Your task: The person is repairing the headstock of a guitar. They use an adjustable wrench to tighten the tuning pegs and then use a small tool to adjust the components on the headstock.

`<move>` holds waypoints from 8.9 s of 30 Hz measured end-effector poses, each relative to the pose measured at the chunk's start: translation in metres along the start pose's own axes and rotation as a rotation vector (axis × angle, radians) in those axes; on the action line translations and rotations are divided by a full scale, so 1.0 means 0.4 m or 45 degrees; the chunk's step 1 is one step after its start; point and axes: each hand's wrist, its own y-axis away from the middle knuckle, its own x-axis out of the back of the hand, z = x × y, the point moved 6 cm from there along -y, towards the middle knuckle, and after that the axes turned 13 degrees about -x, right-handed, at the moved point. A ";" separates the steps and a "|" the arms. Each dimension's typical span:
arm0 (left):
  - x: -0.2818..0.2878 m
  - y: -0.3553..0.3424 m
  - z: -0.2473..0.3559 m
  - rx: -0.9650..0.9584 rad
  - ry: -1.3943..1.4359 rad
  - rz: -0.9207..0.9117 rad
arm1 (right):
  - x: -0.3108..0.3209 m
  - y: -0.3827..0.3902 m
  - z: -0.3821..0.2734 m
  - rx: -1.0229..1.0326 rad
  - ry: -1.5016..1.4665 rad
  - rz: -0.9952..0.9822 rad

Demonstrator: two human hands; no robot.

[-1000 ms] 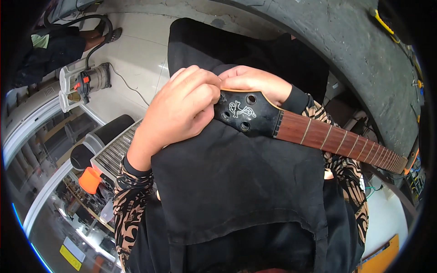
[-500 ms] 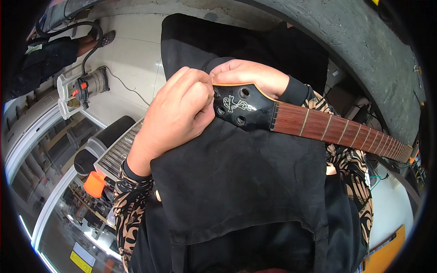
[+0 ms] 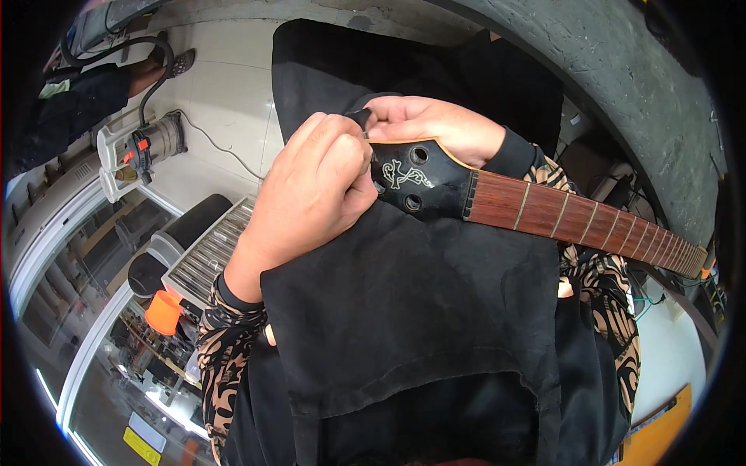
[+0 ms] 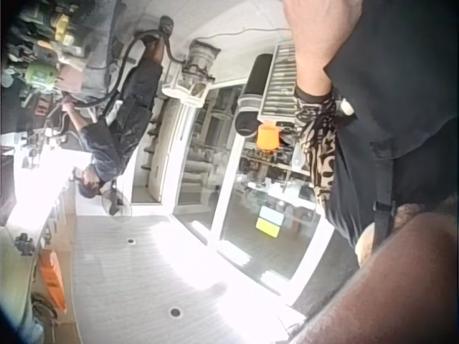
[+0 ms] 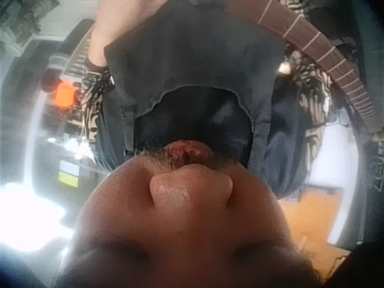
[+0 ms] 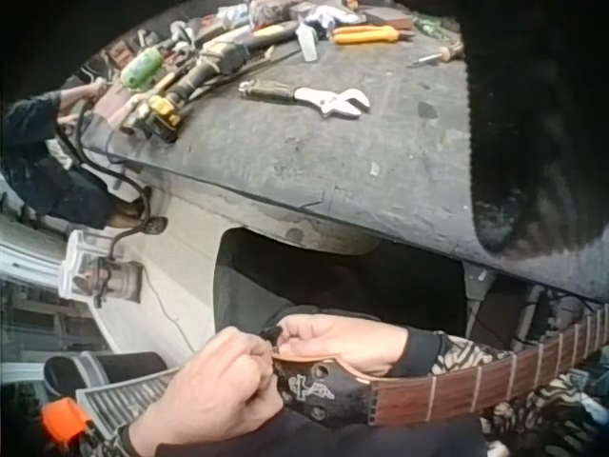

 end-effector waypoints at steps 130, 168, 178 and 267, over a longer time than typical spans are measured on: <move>0.004 -0.050 -0.028 0.049 -0.231 -0.202 | 0.047 -0.010 -0.021 0.034 0.109 0.031; 0.005 -0.048 0.001 0.076 -0.304 -0.188 | 0.066 -0.018 -0.006 -0.006 0.015 -0.032; 0.006 -0.053 -0.017 -0.044 -0.266 -0.301 | 0.038 -0.027 -0.016 0.037 -0.045 -0.182; 0.025 -0.063 -0.031 -0.172 -0.280 -0.305 | 0.063 -0.012 -0.017 0.008 -0.003 -0.130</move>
